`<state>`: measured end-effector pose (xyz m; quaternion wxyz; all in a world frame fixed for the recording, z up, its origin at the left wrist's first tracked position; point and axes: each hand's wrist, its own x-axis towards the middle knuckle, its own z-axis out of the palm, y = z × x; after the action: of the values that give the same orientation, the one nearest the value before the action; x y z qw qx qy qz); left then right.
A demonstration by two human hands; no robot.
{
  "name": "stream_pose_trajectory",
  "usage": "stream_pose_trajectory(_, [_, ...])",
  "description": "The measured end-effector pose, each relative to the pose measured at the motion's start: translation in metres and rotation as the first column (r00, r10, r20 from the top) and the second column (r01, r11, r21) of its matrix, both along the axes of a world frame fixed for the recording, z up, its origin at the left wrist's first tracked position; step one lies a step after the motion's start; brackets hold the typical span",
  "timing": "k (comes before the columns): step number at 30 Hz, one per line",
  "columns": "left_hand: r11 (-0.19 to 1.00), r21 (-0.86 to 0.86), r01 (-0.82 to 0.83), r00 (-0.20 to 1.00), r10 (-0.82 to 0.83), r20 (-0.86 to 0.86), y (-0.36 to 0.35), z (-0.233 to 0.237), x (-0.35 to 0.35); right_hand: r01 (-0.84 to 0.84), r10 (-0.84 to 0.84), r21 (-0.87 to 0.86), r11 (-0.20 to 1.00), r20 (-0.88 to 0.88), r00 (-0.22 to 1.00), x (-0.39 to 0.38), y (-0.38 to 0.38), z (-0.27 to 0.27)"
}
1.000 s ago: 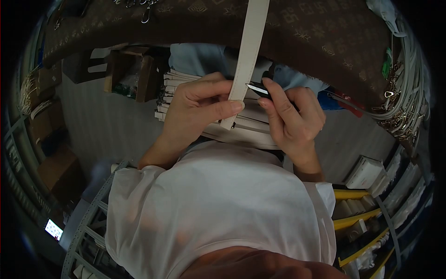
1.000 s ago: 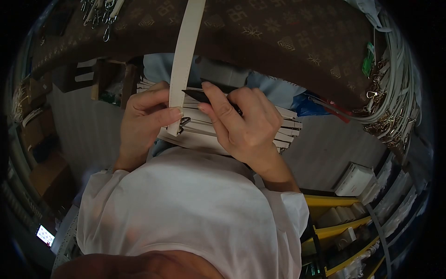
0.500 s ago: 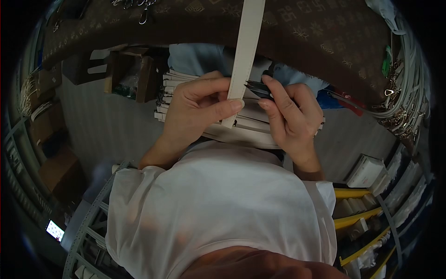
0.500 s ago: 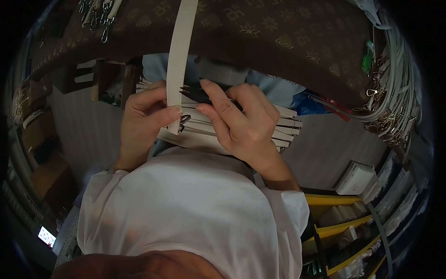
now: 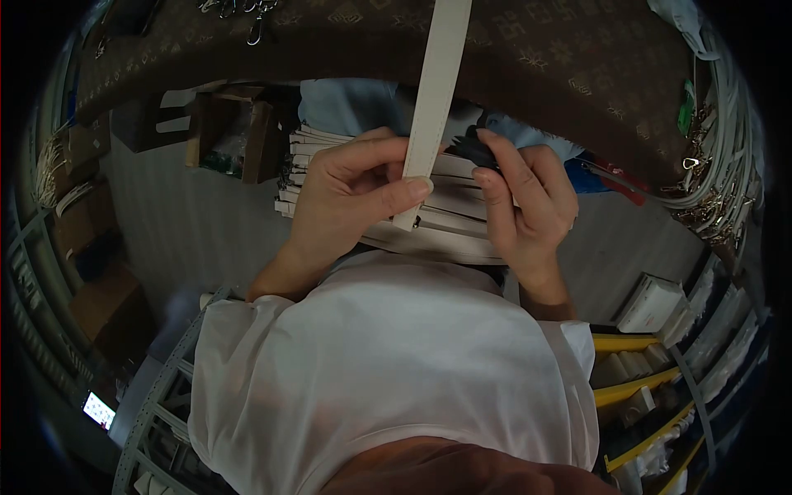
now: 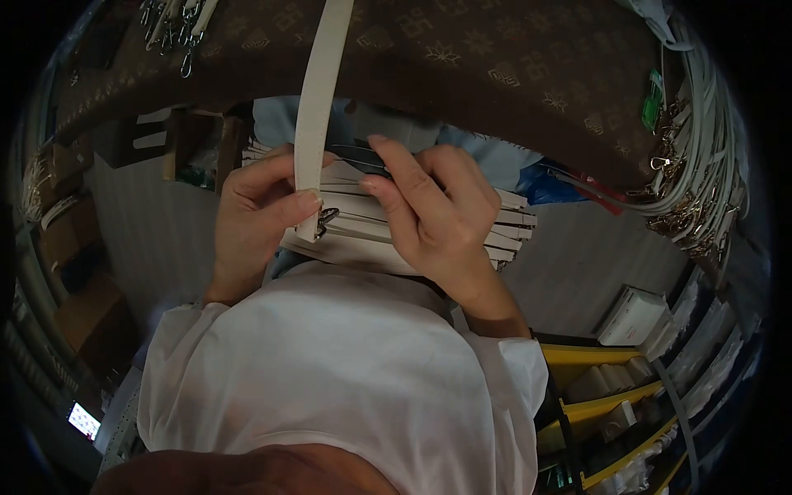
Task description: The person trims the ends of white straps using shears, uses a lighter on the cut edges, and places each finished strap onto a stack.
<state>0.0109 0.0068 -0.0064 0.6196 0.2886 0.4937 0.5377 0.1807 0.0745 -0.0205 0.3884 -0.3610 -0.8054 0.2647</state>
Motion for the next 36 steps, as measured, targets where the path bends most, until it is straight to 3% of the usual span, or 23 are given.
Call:
stream_pose_trajectory(8, [1.0, 0.027, 0.008, 1.0, -0.008, -0.002, -0.001, -0.006, -0.002, -0.074, 0.068, 0.09, 0.993, 0.067, 0.995, -0.002, 0.003, 0.002])
stream_pose_trajectory(24, [0.999, -0.011, 0.039, 0.997, -0.038, 0.065, 0.001, -0.004, -0.005, -0.067, 0.05, 0.146, 0.987, 0.112, 0.992, -0.002, 0.004, 0.0])
stream_pose_trajectory(30, [0.999, 0.01, 0.041, 0.999, -0.041, 0.007, 0.0, -0.01, -0.006, -0.08, 0.066, 0.153, 0.985, 0.091, 0.994, -0.001, 0.006, -0.001])
stream_pose_trajectory(32, [0.999, -0.02, 0.028, 0.999, -0.027, 0.025, 0.001, -0.002, -0.003, -0.053, 0.047, -0.133, 0.99, -0.052, 0.998, -0.002, 0.006, -0.001])
stream_pose_trajectory(33, [0.999, -0.049, 0.014, 0.999, -0.012, 0.043, 0.002, 0.001, -0.002, -0.054, 0.047, -0.132, 0.99, -0.053, 0.997, -0.004, 0.006, -0.002])
stream_pose_trajectory(35, [0.999, -0.05, 0.005, 0.999, -0.002, 0.052, 0.002, 0.001, 0.0, -0.057, -0.188, -0.499, 0.865, -0.428, 0.884, -0.012, 0.008, -0.003])
stream_pose_trajectory(36, [0.999, -0.051, -0.001, 0.998, 0.004, 0.062, 0.002, 0.001, 0.001, -0.057, -0.188, -0.497, 0.866, -0.429, 0.884, -0.016, 0.006, 0.0])
